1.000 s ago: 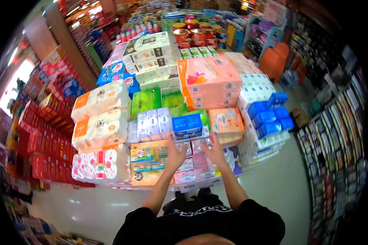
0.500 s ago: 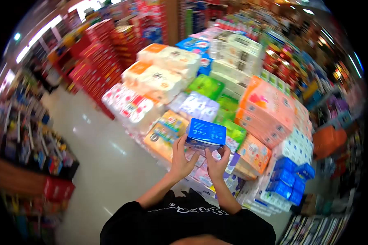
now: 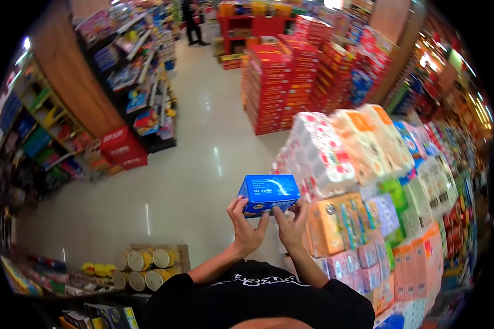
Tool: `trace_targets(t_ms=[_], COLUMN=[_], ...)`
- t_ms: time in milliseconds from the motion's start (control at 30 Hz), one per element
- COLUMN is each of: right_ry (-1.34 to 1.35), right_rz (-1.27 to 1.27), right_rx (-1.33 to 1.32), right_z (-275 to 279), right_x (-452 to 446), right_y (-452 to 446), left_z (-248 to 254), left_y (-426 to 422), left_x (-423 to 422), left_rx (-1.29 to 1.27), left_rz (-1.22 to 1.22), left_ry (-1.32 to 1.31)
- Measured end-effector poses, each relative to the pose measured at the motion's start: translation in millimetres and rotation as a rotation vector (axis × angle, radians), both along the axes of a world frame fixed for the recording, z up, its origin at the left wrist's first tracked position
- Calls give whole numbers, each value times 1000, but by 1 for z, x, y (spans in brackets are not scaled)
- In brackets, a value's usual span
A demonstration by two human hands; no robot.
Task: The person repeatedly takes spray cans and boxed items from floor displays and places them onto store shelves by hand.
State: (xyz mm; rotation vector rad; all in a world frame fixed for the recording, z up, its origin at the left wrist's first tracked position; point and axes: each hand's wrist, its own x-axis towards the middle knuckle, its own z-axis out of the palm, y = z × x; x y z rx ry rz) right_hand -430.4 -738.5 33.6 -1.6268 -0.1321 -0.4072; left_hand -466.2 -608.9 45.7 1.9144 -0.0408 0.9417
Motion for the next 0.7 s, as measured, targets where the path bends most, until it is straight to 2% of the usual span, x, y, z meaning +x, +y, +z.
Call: trace_targets(t_ms=[100,200,467,567,700], right_ry=[-25,14,61,57,46], right_rz=[85,218,592,665,706], right_rx=[-102,-86,-29,-18,15], right_z=[-1,-1,-8,-14,-13], right_x=[22,36,104,137,192], right_y=[72,138,308,376,497], left_z=[0,1,-23,-31,-13], left_y=[64,119,258,322,431], left_x=[5,5,47,76,113], left_rx=[-15,19,-79,-101,-147], left_rz=[133,278,585,634,660], left_ry=[0,8,46,17,57])
